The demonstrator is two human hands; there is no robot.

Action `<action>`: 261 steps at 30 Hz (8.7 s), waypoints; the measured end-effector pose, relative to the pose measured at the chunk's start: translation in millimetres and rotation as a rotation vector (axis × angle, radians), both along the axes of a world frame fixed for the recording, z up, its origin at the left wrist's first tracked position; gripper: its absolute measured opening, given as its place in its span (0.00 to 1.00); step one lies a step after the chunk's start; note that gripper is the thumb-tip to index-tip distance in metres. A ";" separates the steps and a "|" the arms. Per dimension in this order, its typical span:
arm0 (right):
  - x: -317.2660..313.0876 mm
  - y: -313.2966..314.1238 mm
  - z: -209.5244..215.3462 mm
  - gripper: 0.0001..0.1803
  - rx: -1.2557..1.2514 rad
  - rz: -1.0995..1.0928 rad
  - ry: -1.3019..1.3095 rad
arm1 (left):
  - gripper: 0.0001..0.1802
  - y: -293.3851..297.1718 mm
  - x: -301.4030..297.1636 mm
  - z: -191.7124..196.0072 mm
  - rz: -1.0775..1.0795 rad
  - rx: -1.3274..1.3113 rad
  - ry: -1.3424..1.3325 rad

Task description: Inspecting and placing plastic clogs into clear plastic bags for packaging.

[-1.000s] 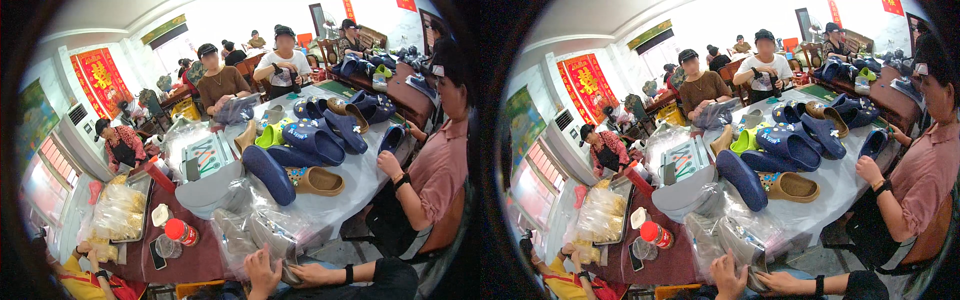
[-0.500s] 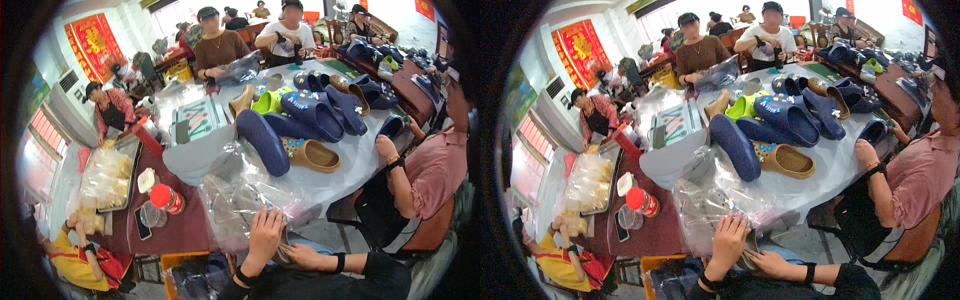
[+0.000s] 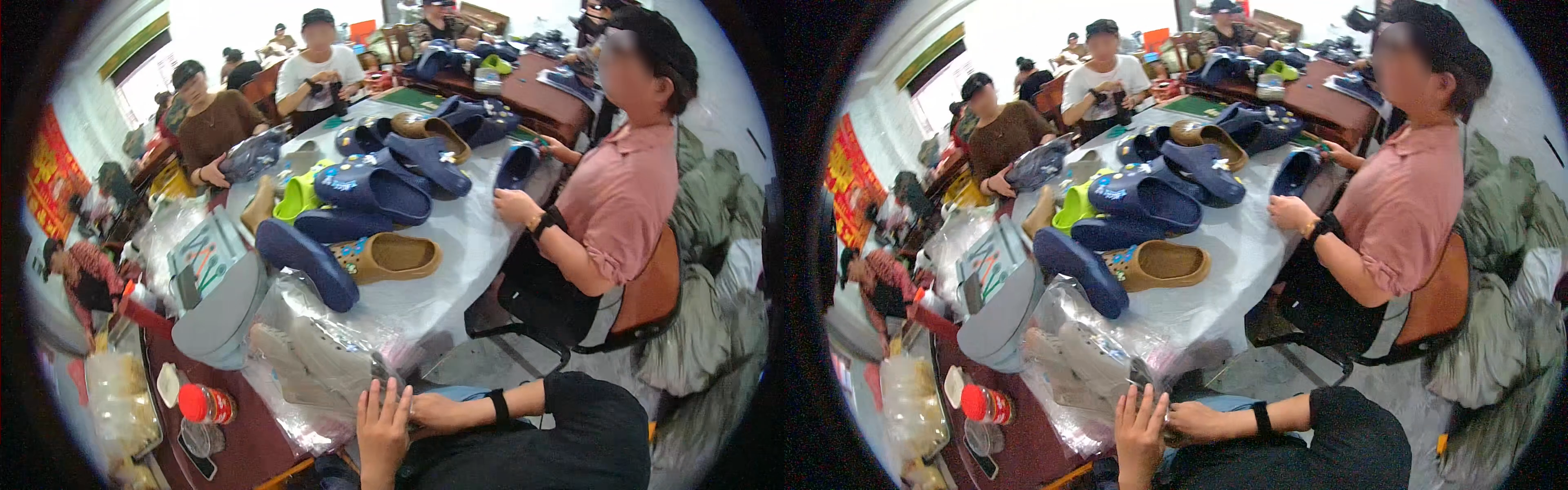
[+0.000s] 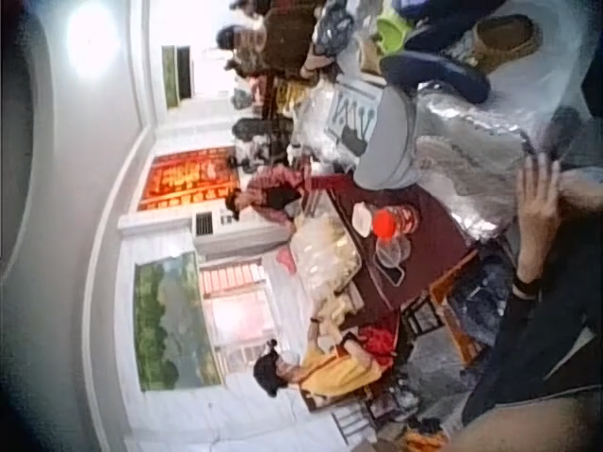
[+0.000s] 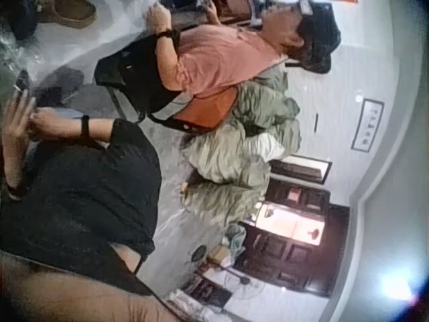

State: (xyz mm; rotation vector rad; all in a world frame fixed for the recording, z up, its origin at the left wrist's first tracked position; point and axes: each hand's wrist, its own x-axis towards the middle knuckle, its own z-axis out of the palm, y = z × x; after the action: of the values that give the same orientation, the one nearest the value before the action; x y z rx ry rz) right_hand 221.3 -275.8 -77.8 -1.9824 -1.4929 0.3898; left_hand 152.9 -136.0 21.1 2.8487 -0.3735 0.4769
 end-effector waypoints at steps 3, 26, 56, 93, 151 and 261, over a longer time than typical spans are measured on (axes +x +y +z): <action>2.9 2.6 -10.2 0.18 -0.108 -0.034 0.039 | 0.21 -2.8 0.8 -3.8 -0.053 0.005 -0.017; 16.2 26.3 4.9 0.51 0.236 -0.363 -0.102 | 0.09 9.3 -32.4 -16.2 0.526 -0.087 0.063; 21.2 57.5 -11.8 0.57 0.409 -0.289 -0.251 | 0.11 26.8 -40.8 -38.5 0.810 -0.014 0.095; 53.3 -24.0 21.6 0.32 0.569 -0.263 -0.222 | 0.08 -9.3 -34.6 17.6 -0.084 -0.431 -0.733; 26.9 13.4 94.8 0.20 0.453 -0.050 -0.035 | 0.03 -3.3 -35.3 170.5 -0.512 -1.301 -0.593; 308.8 322.2 16.6 0.26 0.315 -0.463 0.265 | 0.55 109.0 12.3 -136.7 0.361 -1.663 0.389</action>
State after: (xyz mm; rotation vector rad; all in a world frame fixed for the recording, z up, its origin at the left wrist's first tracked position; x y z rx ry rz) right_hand 530.1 46.4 -61.2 -1.8622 -0.8392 0.1932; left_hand 165.1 -27.0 -115.6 1.2731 0.4544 0.1078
